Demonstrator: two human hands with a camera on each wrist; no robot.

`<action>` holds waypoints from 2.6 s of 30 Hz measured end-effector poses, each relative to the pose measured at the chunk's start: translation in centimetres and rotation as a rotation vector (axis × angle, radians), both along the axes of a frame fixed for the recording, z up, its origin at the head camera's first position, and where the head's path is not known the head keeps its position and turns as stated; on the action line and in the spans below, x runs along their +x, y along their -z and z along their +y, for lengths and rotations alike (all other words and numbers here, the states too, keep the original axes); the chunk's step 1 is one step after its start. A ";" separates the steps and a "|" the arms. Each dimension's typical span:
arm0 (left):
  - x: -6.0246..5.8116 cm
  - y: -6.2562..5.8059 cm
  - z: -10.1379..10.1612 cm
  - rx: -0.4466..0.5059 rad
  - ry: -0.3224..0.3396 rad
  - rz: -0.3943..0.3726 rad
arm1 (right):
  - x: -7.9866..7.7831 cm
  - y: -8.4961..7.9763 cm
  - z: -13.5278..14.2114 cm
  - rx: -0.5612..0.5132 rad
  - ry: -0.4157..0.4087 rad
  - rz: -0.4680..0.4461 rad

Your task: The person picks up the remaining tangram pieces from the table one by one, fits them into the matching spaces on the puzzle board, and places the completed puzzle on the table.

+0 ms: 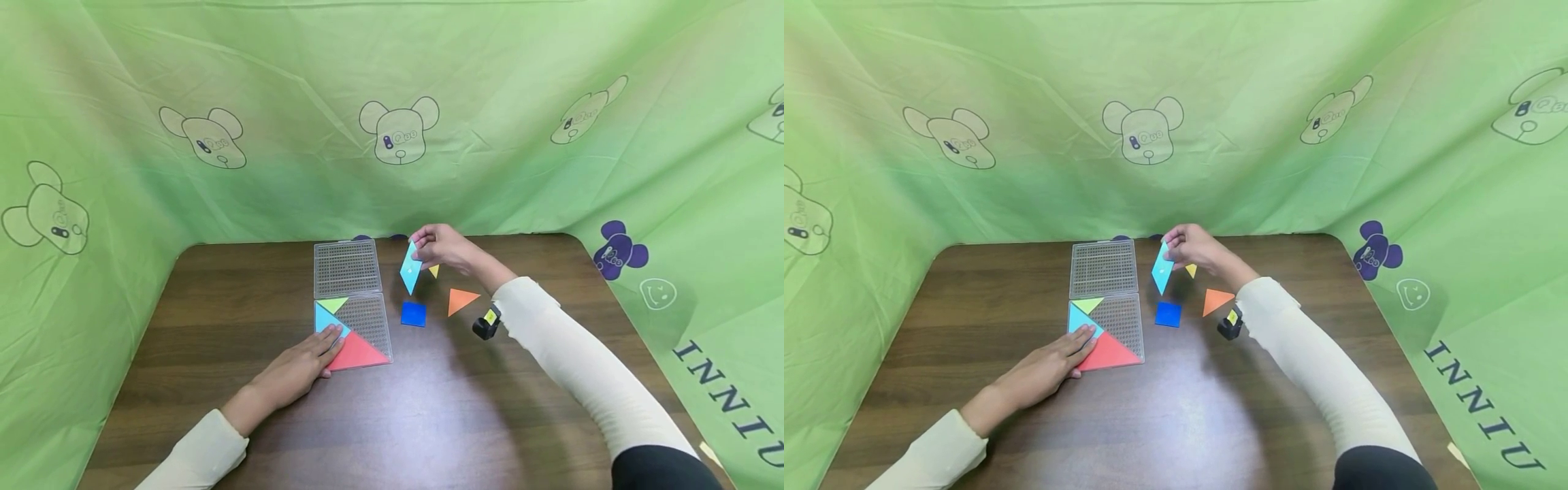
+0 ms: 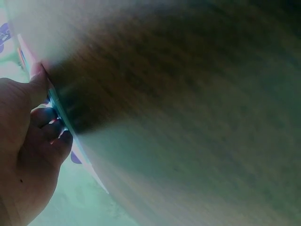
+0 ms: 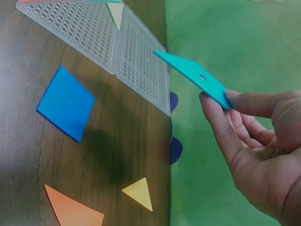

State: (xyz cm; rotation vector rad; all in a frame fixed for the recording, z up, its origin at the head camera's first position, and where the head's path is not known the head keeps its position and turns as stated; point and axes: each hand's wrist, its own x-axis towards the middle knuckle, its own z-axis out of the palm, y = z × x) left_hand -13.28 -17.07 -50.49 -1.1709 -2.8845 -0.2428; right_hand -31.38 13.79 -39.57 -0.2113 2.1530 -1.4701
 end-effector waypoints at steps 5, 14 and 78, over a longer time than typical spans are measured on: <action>-0.1 0.2 -0.1 -0.006 0.010 0.025 | 0.2 0.2 -0.8 0.030 -0.046 0.036; -0.1 0.2 -0.1 -0.004 0.000 -0.001 | 0.6 0.4 -1.9 0.037 -0.096 0.078; -0.1 0.1 0.0 -0.028 -0.012 -0.017 | 5.0 6.2 -7.1 0.173 -0.424 0.033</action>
